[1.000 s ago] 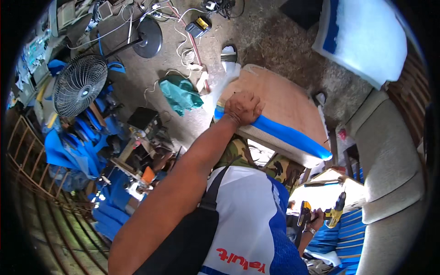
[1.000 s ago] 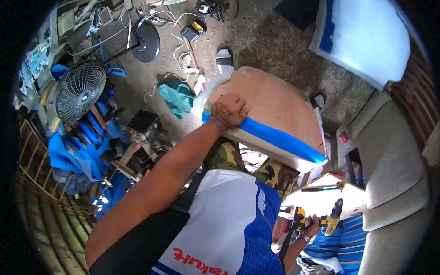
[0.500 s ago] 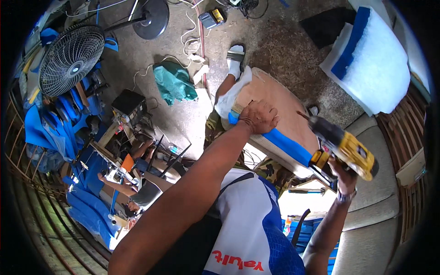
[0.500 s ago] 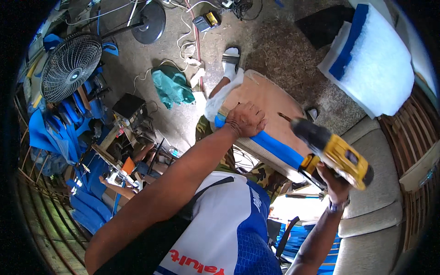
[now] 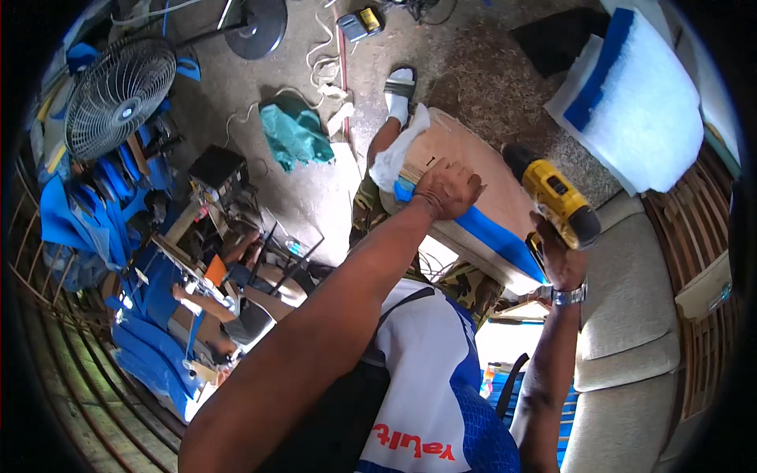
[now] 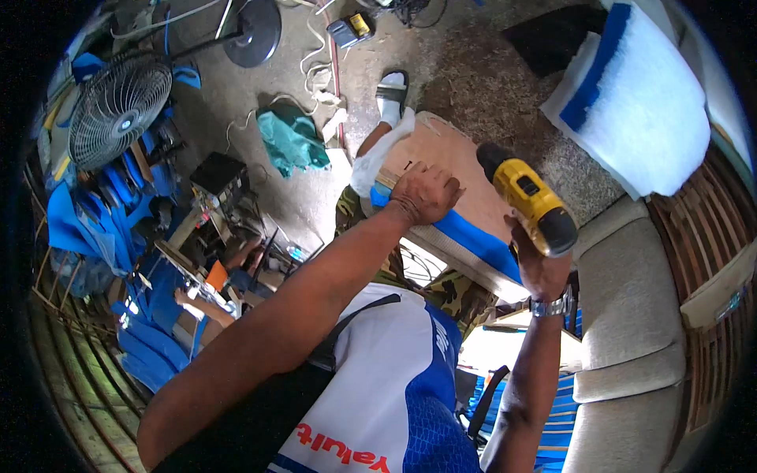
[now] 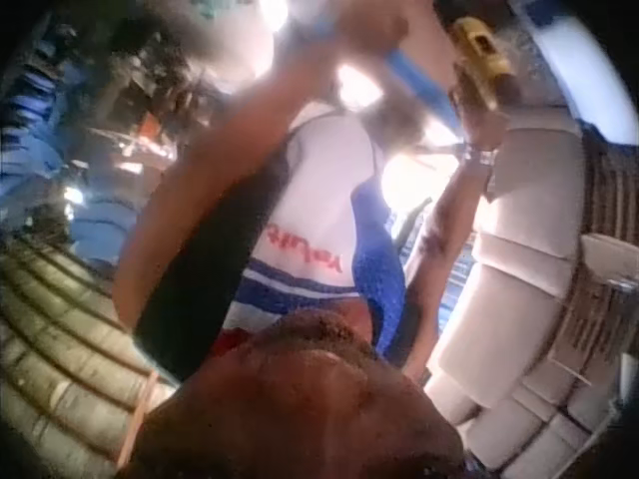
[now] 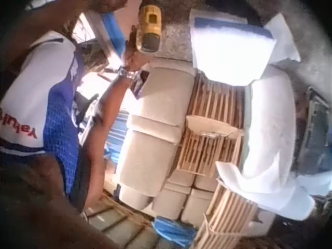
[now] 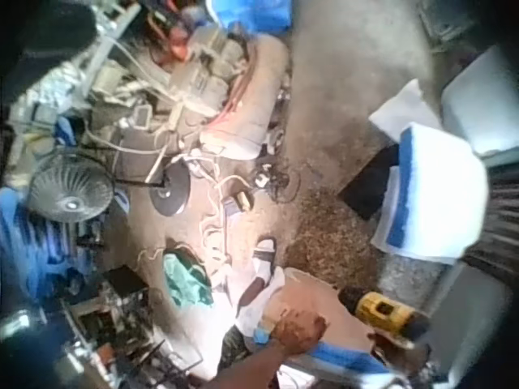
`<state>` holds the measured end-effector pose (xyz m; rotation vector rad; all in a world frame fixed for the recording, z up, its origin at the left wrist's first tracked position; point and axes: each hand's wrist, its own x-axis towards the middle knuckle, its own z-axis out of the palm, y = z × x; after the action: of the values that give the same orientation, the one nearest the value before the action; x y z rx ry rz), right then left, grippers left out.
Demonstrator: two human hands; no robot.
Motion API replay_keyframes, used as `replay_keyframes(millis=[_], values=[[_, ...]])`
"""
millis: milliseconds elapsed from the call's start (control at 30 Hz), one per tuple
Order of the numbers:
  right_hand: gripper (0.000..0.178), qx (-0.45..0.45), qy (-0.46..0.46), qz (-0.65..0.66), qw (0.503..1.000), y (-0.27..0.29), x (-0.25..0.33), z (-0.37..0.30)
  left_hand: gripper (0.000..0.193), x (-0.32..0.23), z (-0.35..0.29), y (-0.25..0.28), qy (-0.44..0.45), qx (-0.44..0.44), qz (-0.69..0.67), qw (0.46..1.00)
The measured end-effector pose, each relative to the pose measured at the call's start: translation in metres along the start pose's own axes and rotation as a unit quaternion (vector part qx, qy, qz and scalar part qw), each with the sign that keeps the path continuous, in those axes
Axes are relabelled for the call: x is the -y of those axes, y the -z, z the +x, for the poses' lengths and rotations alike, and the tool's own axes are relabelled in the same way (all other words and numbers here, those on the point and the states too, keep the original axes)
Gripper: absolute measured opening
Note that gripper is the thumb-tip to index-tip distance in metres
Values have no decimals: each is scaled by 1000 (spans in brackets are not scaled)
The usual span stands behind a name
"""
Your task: The person uses a power drill to secure a wooden board to a foam cushion. They then wrap the cushion with fabric, trim the excess with scissors, and use a staple gun to attach the fabric to the cushion. Finally, they use a hammer to adjust the fabric and secure the upholstery.
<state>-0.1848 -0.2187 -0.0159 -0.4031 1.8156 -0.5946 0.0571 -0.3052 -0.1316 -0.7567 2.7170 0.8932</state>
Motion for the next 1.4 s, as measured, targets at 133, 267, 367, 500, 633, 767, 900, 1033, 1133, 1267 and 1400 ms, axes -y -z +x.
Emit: replay_keyframes(millis=[133,267,367,500,633,767,900,1033,1133,1267,1400], values=[[33,6,-22,126,992,14,-53,-29,20,-3,0,-5,-27,-18,14,999],[38,-25,-154,445,882,18,-81,-49,23,-1,-5,-6,-11,-26,-21,999],[34,-31,-12,102,994,14,-27,-49,26,4,2,-11,2,-27,-27,999],[33,6,71,41,997,-7,-24,-34,28,4,2,-5,-2,-30,-26,999],[35,129,-35,88,987,-8,14,-3,30,4,3,9,4,84,-59,995],[41,185,-53,88,977,-2,28,48,27,2,1,-8,9,9,-48,999],[41,256,-145,31,955,-3,51,102,25,1,1,-4,11,13,-46,999],[47,278,-110,-30,954,-16,46,135,22,2,0,-6,7,8,-52,999],[52,294,-130,-21,947,-22,47,147,22,1,2,-3,17,37,-63,997],[56,290,-145,-8,946,-26,45,147,24,2,5,-1,20,32,-67,997],[60,298,-140,5,944,-26,50,145,22,3,6,-3,17,17,-66,998]])
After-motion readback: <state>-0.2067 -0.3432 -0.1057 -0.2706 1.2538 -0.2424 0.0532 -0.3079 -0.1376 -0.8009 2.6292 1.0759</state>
